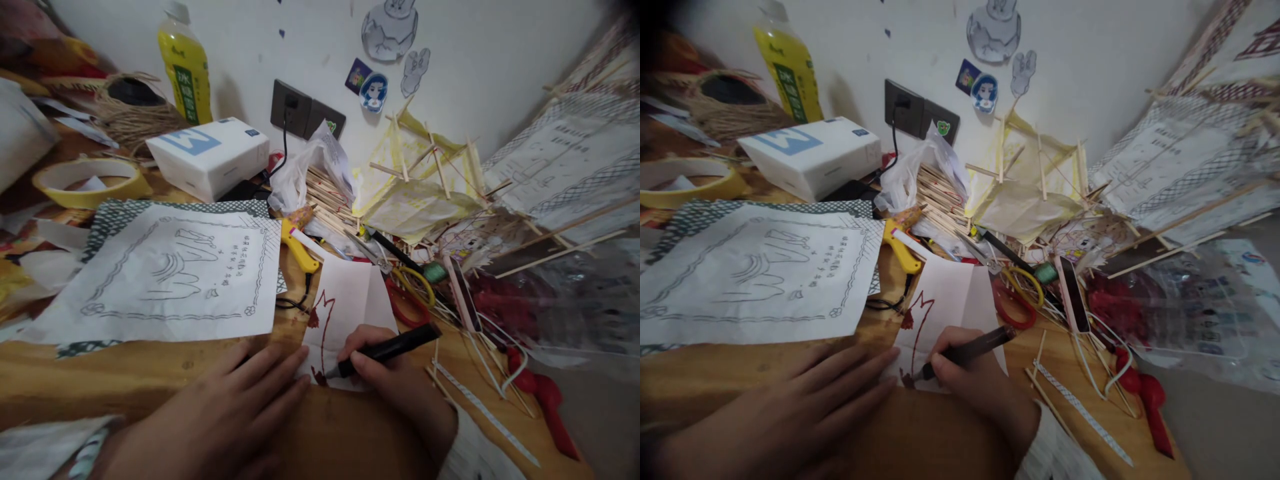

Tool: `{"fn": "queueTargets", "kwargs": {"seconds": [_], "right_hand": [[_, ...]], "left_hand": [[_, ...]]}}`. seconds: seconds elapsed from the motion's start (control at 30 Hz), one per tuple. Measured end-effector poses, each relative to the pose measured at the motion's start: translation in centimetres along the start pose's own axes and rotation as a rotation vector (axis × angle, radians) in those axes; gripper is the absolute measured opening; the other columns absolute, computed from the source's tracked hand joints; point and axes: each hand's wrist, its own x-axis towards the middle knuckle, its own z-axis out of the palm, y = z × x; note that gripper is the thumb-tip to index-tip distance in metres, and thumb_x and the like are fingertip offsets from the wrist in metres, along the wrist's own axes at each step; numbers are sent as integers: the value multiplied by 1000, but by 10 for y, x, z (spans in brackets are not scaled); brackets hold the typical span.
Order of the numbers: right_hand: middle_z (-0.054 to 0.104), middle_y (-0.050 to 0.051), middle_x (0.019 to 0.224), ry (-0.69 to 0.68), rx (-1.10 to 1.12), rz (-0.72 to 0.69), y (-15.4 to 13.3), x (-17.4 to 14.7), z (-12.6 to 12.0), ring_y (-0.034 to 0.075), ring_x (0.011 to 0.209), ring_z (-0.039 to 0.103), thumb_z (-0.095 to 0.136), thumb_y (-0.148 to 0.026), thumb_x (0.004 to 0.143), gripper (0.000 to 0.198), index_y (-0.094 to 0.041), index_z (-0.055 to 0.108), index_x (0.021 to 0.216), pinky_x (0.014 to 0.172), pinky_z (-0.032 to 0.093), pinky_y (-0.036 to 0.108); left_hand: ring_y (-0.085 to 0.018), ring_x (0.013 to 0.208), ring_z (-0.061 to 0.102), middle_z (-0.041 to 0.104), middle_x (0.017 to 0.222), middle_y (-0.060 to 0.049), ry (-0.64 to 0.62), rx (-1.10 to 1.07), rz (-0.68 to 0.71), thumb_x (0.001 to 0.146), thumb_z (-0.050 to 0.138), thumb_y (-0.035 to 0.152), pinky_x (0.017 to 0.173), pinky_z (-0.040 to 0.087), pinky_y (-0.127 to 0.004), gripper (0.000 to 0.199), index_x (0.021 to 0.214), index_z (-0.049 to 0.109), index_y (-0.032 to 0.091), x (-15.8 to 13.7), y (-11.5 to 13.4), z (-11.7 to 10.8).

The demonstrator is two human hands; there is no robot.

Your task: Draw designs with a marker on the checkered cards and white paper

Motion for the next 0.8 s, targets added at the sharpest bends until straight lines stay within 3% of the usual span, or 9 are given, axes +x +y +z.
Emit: {"fn": "queueTargets", "kwargs": {"seconds": [0.8], "right_hand": [[54, 0, 61, 6, 14, -16, 4, 0, -1, 11, 54, 49, 57, -33, 76, 19, -18, 58, 64, 50, 40, 22]], "left_hand": [[-21, 115, 48, 54, 132, 1, -9, -19, 2, 87, 45, 55, 100, 28, -34, 52, 130, 48, 27, -3, 0, 6]]}}
